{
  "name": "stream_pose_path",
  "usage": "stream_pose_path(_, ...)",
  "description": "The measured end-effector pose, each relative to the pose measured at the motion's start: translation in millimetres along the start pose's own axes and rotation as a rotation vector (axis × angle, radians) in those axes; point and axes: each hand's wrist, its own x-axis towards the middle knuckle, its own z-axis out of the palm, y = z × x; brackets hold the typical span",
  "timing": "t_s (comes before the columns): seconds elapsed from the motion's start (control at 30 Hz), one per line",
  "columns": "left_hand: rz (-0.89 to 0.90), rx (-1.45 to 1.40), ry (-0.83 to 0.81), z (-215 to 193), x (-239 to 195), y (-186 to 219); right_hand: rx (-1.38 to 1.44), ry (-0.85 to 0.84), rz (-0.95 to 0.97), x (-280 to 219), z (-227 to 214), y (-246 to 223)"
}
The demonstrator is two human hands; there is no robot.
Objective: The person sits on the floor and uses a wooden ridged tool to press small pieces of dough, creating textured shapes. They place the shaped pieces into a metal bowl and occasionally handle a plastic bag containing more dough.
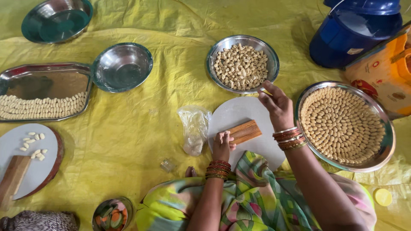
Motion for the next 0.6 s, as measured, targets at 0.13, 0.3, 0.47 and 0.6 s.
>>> stream_pose_path(0.13,-0.091,-0.193,-0.134,1.8,-7.8,17.3,-0.531,-0.246,-0.019,-35.9,13.1,8.2)
stream_pose_path(0.3,-0.136,-0.286,-0.256,7.3,-17.8,23.5,-0.484,-0.517,-0.340,-102.3,23.5,42.1)
stream_pose_path(0.47,-0.064,-0.218,-0.291,13.5,-24.1,28.4,-0.514,-0.523,-0.455,-109.1,20.3,73.0)
stream_pose_path(0.6,-0.048,0.563,-0.114,8.5,-32.7,41.5,-0.161,-0.411,-0.100,-101.8,15.1,103.0)
